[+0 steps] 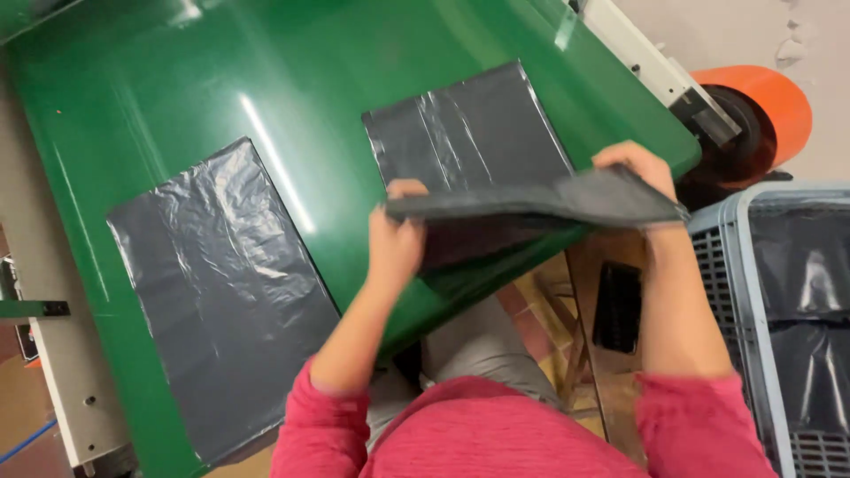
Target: Folding black plastic bags and placing them into a crate.
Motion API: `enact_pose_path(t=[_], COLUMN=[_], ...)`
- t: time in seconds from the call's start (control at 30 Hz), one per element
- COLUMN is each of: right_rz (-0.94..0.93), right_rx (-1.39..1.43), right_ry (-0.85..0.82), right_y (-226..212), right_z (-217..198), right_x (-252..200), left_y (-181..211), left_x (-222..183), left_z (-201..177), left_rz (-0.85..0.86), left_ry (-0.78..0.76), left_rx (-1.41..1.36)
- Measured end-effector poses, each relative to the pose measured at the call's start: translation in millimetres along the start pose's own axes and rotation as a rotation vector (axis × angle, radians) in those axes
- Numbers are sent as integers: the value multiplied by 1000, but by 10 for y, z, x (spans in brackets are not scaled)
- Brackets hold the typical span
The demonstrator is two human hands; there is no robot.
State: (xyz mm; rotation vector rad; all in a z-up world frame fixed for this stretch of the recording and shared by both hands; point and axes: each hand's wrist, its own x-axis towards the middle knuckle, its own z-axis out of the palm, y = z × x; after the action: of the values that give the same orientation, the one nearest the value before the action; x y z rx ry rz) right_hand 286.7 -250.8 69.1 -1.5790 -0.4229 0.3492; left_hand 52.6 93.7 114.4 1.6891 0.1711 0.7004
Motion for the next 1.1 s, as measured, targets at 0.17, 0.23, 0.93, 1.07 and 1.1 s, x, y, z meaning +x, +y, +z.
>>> enact_pose_path(t=[0.17, 0.23, 0.93, 1.07, 1.1], right_rz=[-146, -126, -558, -217, -136], right_rx=[-280, -389, -1268, -1508, -1593], right_ry=[77, 131, -217, -328, -343], right_y=[498, 663, 136, 464, 521], right_z=[414, 473, 1259, 1380, 1387], right_x=[1062, 1214, 2455, 2873, 2887], left_y=[-1304, -1791, -1042, -1053, -1096], left_x=[1104, 1299, 1251, 947, 829], left_z=[-81, -91, 53, 187, 259], left_rz=[-53, 22, 65, -56, -197], left_ry=[130, 147, 269, -4, -113], left_rx=[156, 298, 1056, 575, 340])
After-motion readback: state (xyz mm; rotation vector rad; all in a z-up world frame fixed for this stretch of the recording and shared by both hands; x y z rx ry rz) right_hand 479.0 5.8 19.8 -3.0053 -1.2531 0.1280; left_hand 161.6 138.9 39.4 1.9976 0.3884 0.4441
